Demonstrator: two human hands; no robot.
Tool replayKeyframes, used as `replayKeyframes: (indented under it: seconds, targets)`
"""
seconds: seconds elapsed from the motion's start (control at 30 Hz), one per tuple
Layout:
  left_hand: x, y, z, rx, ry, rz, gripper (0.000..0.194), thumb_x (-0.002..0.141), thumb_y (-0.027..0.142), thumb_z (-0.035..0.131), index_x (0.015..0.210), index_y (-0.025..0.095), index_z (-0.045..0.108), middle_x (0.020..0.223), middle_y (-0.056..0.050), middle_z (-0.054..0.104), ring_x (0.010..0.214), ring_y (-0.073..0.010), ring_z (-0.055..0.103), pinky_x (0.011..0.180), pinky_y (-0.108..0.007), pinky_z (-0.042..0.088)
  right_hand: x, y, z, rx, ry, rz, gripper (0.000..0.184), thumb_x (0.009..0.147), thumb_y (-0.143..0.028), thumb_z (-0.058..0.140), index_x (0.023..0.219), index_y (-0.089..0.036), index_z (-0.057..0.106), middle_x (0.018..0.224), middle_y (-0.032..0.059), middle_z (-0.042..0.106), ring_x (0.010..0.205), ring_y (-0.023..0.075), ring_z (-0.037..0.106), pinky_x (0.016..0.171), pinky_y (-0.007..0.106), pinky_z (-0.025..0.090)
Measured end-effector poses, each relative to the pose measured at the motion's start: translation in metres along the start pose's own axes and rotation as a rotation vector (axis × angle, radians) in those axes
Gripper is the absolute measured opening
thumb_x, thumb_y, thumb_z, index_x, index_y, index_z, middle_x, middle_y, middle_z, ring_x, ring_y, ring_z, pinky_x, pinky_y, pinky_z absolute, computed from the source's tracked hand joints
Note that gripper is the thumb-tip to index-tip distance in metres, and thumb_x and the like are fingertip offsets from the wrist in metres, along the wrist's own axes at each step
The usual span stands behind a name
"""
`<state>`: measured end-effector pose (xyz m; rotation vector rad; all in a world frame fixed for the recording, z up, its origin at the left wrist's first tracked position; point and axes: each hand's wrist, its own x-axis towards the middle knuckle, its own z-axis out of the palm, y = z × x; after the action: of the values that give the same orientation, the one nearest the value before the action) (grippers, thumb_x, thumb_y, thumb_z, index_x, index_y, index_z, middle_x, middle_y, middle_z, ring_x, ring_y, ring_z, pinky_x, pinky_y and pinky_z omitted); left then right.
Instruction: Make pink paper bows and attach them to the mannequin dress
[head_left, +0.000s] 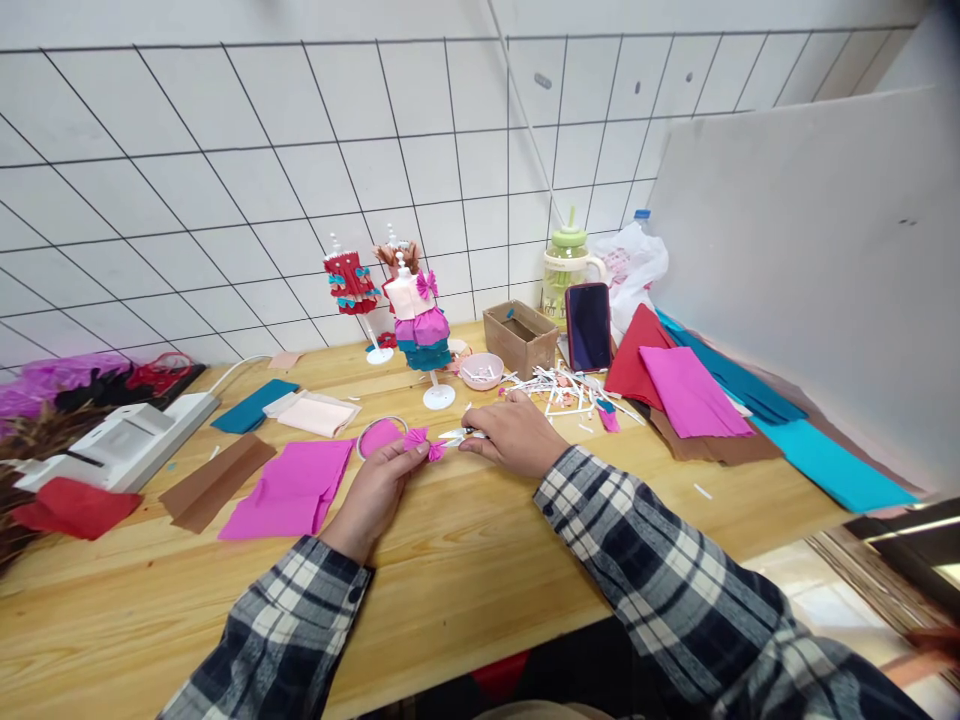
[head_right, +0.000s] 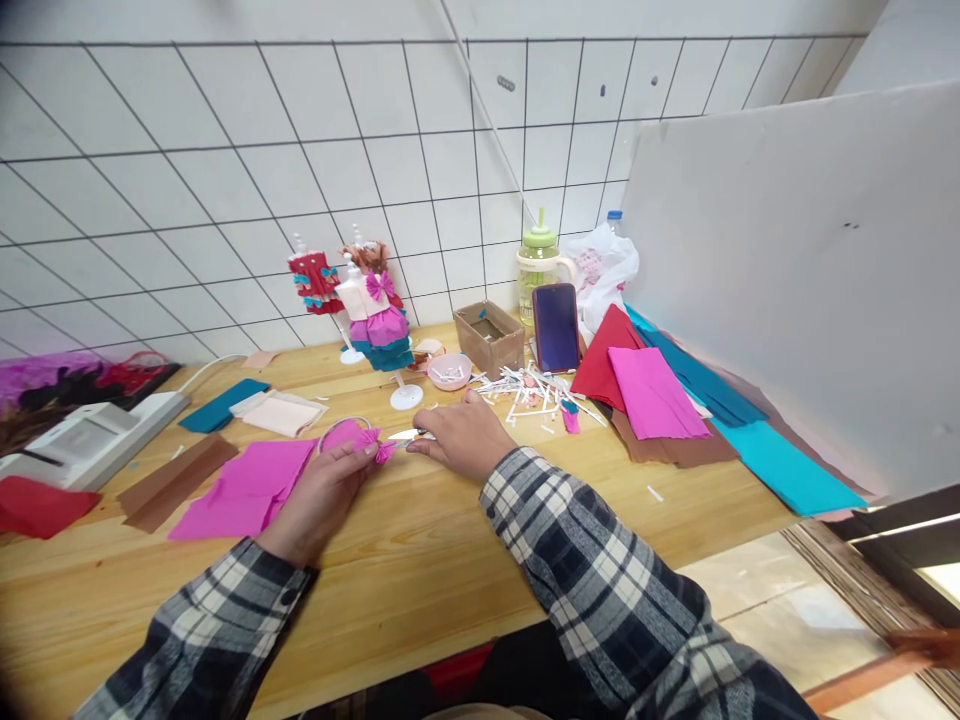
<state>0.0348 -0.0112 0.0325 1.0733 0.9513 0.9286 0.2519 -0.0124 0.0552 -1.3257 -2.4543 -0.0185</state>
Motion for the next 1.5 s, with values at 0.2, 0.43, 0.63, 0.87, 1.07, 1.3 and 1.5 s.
replayKeyframes:
  seconds: [0.2,0.43,0.63,0.87,1.07,1.3,1.5]
  targets:
    - [-0.0006,-0.0006,-0.0012,0.019,-0.026,-0.039,0.013,0.073,0.031,0.073,0.077,0.019,0.073,0.08,-0.003,0.074,0.08,-0.0197,0.065,0.082,-0.03,0.049,0.0002,-0.0028,0.0018,-0.016,-0.011,-0.014,0.036,0.094,-0.052,0.044,0.102,-0.02,0.059,0.087,0.0062,0.071,0.082,0.0209,0.06,0.08,0.035,0.024]
    - [0.0,-0.0024,-0.0033,0.003,-0.063,-0.066,0.022,0.073,0.032,0.073,0.089,0.018,0.075,0.086,-0.006,0.075,0.084,-0.0238,0.067,0.082,-0.034,0.049,0.0005,-0.004,0.0025,-0.034,-0.043,-0.023,0.039,0.095,-0.053,0.041,0.103,-0.019,0.059,0.088,0.006,0.071,0.082,0.0203,0.061,0.078,0.034,0.024]
    - [0.0005,-0.0019,-0.0025,0.007,-0.049,-0.055,0.023,0.071,0.032,0.074,0.088,0.018,0.076,0.086,-0.006,0.076,0.085,-0.025,0.067,0.083,-0.035,0.049,0.0006,-0.0042,0.0039,-0.023,-0.021,-0.051,0.038,0.095,-0.053,0.041,0.102,-0.02,0.059,0.088,0.0047,0.071,0.082,0.0203,0.062,0.078,0.034,0.024]
    - [0.0012,-0.003,-0.0038,0.005,-0.074,-0.049,0.022,0.073,0.03,0.073,0.091,0.018,0.076,0.092,-0.006,0.076,0.09,-0.0255,0.067,0.085,-0.034,0.049,0.0005,-0.004,0.0038,-0.032,-0.002,-0.091,0.034,0.095,-0.05,0.044,0.1,-0.019,0.059,0.093,0.0045,0.071,0.085,0.0198,0.061,0.079,0.034,0.024]
    - [0.0024,-0.0054,-0.005,0.0,-0.074,-0.031,0.021,0.074,0.03,0.072,0.091,0.017,0.076,0.094,-0.006,0.076,0.095,-0.0261,0.066,0.086,-0.034,0.05,0.0004,-0.0044,0.0043,-0.069,0.022,-0.104,0.033,0.095,-0.05,0.045,0.1,-0.02,0.059,0.092,0.0037,0.072,0.085,0.0199,0.061,0.081,0.035,0.023]
    - [0.0011,-0.0038,-0.0029,-0.014,-0.072,-0.048,0.021,0.074,0.032,0.073,0.09,0.018,0.076,0.094,-0.006,0.076,0.094,-0.0273,0.067,0.083,-0.035,0.051,0.0,-0.0049,0.0039,-0.105,0.019,-0.109,0.034,0.095,-0.05,0.043,0.097,-0.019,0.059,0.09,0.0044,0.072,0.082,0.0193,0.061,0.083,0.035,0.023]
    - [0.0028,-0.005,-0.0046,-0.012,-0.069,-0.067,0.023,0.073,0.032,0.072,0.091,0.018,0.076,0.092,-0.007,0.076,0.089,-0.0264,0.068,0.084,-0.036,0.05,0.0005,-0.0056,0.0037,-0.117,0.013,-0.097,0.035,0.096,-0.049,0.041,0.096,-0.019,0.06,0.09,0.0039,0.072,0.08,0.0184,0.061,0.083,0.035,0.023]
